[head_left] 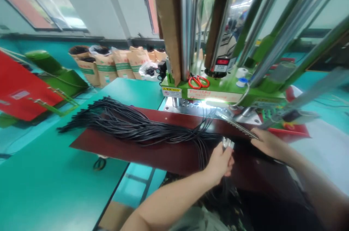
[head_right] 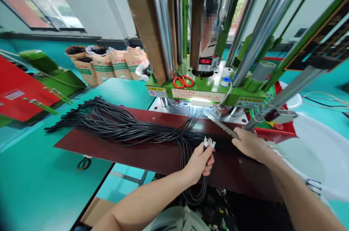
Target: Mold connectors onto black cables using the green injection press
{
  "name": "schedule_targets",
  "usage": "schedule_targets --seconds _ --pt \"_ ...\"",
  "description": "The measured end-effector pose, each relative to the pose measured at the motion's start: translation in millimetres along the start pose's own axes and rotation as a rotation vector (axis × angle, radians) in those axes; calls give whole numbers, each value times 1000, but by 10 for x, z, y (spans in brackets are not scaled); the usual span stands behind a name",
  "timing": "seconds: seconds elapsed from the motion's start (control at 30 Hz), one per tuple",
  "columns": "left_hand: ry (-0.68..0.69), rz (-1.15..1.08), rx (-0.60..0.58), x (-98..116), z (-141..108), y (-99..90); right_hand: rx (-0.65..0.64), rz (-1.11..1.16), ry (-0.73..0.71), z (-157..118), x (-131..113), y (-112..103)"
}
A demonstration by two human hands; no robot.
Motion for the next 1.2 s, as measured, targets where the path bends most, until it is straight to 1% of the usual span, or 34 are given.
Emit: schedule_targets --seconds 0.07,0.13,0.17,0.23,0.27,0.33,0.43,0.57,0.7,0.83,0.9,0.97,1.07,1.1,1.13,1.2 --pt "-24 49 -36 -6 -16 47 -77 269 109 -326 105 85" --pt "-51 125 -85 -22 -32 105 -171 630 218 -593 135 248" --pt "-56 171 -108 -33 -37 135 -184 828 243 -687 126 345" --pt "-50 262 -136 -57 -39 187 -133 1169 258 -791 90 538" --pt "-43 297 -141 -65 -37 208 -89 1287 256 -811 71 624" --pt "-44 345 -138 -73 -29 241 -22 1403 242 -820 40 750" --pt "-52 357 -134 -54 -22 275 24 1388 214 -832 14 812" --pt "-44 357 -147 -27 -23 292 48 1328 207 -877 8 784" --pt "-18 394 -165 -55 -21 277 68 1273 214 -905 -9 779" --pt "28 427 -159 -116 -25 252 119 1128 234 -920 -48 782" --pt "34 419 -148 -130 -23 234 119 1086 222 -922 -60 783" --pt "88 420 -124 -110 -6 204 98 1118 208 -921 -55 785" --pt "261 456 -28 -46 40 140 88 1220 224 -915 -28 782" --pt "300 460 8 -34 54 121 90 1247 232 -913 -19 778" --pt "311 454 39 -31 63 107 89 1268 239 -910 -13 774" --pt "280 421 63 -52 68 101 72 1292 238 -902 -8 765"
Point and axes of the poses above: each hand's wrist, its own z-axis towards the middle knuckle, its own y-axis out of the palm, x = y × z, the point moved 1 cm from there along z, towards the middle knuckle, and after that the axes turned 15 degrees about y, right-handed, at the moved point
